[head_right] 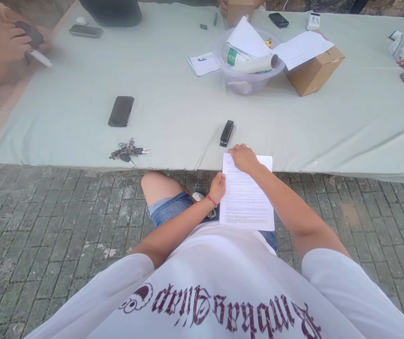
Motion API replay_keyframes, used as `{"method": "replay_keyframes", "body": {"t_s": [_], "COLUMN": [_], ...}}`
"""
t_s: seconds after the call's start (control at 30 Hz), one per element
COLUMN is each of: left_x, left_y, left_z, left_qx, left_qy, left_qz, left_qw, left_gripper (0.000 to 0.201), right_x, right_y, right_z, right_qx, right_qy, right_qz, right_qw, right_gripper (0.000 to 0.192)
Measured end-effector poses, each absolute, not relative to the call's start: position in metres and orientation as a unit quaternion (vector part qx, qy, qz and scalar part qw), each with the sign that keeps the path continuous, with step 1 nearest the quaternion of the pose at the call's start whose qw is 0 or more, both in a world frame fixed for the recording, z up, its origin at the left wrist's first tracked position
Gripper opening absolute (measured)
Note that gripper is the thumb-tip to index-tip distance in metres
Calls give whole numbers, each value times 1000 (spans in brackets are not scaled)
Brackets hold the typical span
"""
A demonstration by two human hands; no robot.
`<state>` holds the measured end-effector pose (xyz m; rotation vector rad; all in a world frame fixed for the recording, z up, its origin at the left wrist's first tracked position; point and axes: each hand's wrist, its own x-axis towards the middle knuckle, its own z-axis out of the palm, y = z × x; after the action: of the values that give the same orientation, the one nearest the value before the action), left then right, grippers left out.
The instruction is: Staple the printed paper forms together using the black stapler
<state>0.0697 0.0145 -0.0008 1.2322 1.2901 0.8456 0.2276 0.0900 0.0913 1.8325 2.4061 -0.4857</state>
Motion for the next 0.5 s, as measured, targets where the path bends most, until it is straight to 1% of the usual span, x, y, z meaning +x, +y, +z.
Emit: {"method": "replay_keyframes", "body": {"t_s": [0.13,0.23,0.37,0.5], "left_x": [68,68,68,68], "left_y": [13,12,12,12], "left_z": [-2,-1,1,1], "left_qx": [507,507,512,518], "left_qy": [550,548,540,542], "left_qz": [359,362,369,369], "left_qw": [558,558,557,550], "left_gripper": [38,39,38,33], "right_x": [225,223,221,220], "right_y": [87,86,84,80], "right_z": [87,85,84,83], "right_qx": [574,565,532,486], "right_qy": [806,812,838,867], "right_qz": [-143,-145,-122,-110], "right_qw": [8,8,-7,6], "right_gripper": [57,57,62,58]}}
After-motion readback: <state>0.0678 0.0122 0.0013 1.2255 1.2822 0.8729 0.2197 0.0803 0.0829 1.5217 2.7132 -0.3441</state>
